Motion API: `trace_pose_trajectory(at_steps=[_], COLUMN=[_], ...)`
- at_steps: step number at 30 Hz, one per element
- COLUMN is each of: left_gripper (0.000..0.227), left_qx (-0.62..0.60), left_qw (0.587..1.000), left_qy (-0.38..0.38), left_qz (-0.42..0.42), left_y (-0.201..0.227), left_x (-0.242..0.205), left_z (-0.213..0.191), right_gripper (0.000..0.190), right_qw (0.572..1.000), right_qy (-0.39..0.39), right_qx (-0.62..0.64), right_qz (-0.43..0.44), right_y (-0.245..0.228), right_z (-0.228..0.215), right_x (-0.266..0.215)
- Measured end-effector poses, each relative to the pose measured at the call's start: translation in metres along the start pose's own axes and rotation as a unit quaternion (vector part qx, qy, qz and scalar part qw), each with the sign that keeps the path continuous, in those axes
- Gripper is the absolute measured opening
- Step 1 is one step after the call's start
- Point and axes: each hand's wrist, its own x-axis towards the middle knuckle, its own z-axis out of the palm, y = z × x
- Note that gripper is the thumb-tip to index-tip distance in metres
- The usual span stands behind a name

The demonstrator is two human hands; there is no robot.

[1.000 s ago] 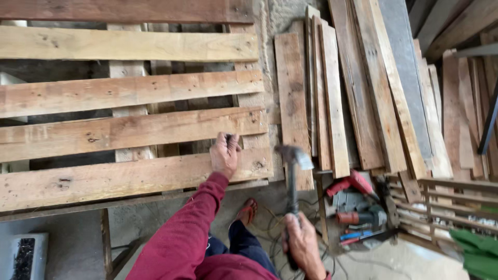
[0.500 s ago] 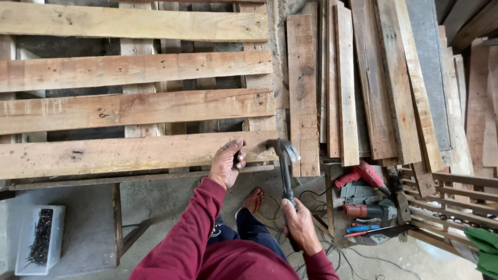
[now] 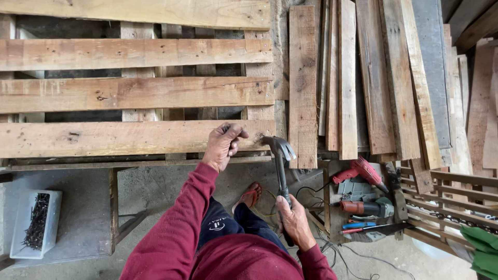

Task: The person hammers nails into wooden planks to assemble a wooden pallet. They repeatedly pick up nails from a container and drive them into the wood using a hammer.

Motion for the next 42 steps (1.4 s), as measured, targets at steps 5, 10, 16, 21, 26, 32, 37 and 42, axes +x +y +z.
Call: trace_pose_trajectory(at_steps=[5,10,16,21,26,32,37,42], left_gripper=[0.023,0.023,0.019,0.022,0.022,0.02,0.021,0.017], left_qx=[0.169,0.473,0.459,0.5,0.482,0.424,0.37,0.317], left_qw=[0.984,0.856,0.841,0.808,0.828,0.847,0.799,0.85], left_qy=[-0.033,0.035,-0.008,-0.021,-0.046,0.15,0.245,0.259], left_qz=[0.054,0.207,0.287,0.313,0.284,0.282,0.406,0.332], left_y=[-0.011,-0.031,-0.033,-0.037,-0.029,-0.019,-0.008,-0.008], left_x=[0.014,0.028,0.023,0.02,0.028,0.037,0.04,0.034], left_z=[0.0,0.001,0.001,-0.003,-0.008,-0.007,-0.001,0.003], right_gripper=[0.038,0.033,0.029,0.029,0.029,0.037,0.032,0.038], right_qw=[0.998,0.999,0.995,0.984,0.996,0.826,0.973,0.969], right_qy=[0.023,0.007,0.033,0.025,0.041,-0.122,0.003,0.048], right_qx=[0.024,-0.017,-0.031,-0.02,-0.07,0.283,-0.158,-0.194], right_qz=[-0.044,-0.027,-0.091,-0.177,-0.037,-0.472,-0.169,-0.147], right_y=[-0.001,-0.009,-0.018,-0.028,-0.071,-0.098,-0.077,-0.116], right_z=[0.002,0.013,0.002,0.013,0.006,-0.03,0.01,-0.018], right_x=[-0.016,-0.012,-0.027,-0.023,-0.037,-0.053,-0.009,-0.045])
